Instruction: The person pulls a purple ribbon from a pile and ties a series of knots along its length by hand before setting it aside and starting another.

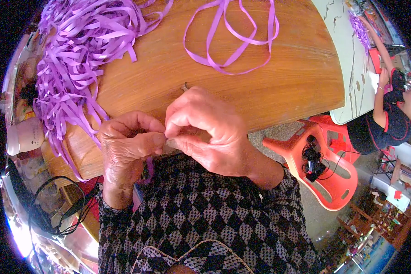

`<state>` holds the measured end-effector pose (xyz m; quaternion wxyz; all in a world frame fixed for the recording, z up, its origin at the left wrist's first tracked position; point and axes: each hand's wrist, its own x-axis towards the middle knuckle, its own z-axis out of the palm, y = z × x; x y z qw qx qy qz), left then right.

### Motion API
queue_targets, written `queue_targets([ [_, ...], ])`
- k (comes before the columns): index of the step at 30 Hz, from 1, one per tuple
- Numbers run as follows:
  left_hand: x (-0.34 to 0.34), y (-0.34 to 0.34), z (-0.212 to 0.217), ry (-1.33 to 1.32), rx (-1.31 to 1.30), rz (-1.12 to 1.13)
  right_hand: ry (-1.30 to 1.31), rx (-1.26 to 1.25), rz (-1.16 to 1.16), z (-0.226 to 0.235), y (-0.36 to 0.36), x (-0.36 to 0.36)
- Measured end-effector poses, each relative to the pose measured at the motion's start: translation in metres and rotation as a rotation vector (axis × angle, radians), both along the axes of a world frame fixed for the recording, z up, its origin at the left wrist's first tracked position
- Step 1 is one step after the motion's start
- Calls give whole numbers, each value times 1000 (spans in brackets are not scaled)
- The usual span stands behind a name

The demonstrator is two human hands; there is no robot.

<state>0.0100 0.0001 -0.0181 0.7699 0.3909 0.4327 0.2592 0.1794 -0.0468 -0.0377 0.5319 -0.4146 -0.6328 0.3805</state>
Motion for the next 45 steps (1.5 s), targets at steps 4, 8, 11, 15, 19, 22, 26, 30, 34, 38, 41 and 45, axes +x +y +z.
queue_targets([
  [4, -1, 2, 0, 51, 31, -61, 4, -37, 2, 3, 0, 2],
  [8, -1, 1, -1, 26, -15, -69, -52, 23, 13, -2, 0, 3],
  [11, 1, -5, -3, 53, 91, -20, -71, 33, -19, -4, -2, 1],
  [15, 3, -8, -3, 103, 203, 17, -129, 49, -59, -4, -1, -2],
  [19, 1, -6, -8, -87, 63, 61, -136, 120, -68, -7, -2, -4],
  [22, 4, -7, -5, -118, 25, 156, -114, 124, 18, -13, -2, 2],
  [26, 1, -6, -7, -62, 75, 101, 250, -134, 5, -8, -8, 3],
  [30, 1, -6, -7, -104, 91, 118, 78, -220, 15, 3, -9, 2],
  [34, -1, -7, -10, -175, 112, 100, 48, -102, -19, -4, -7, 1],
  [38, -1, -9, -1, -70, 118, 72, -18, -16, -39, 5, -6, 6],
  [41, 0, -11, 6, 31, 153, 12, -107, -27, -57, 11, -6, 7],
  [45, -5, -8, 0, 63, 165, -60, -140, 15, -97, 13, -7, 7],
])
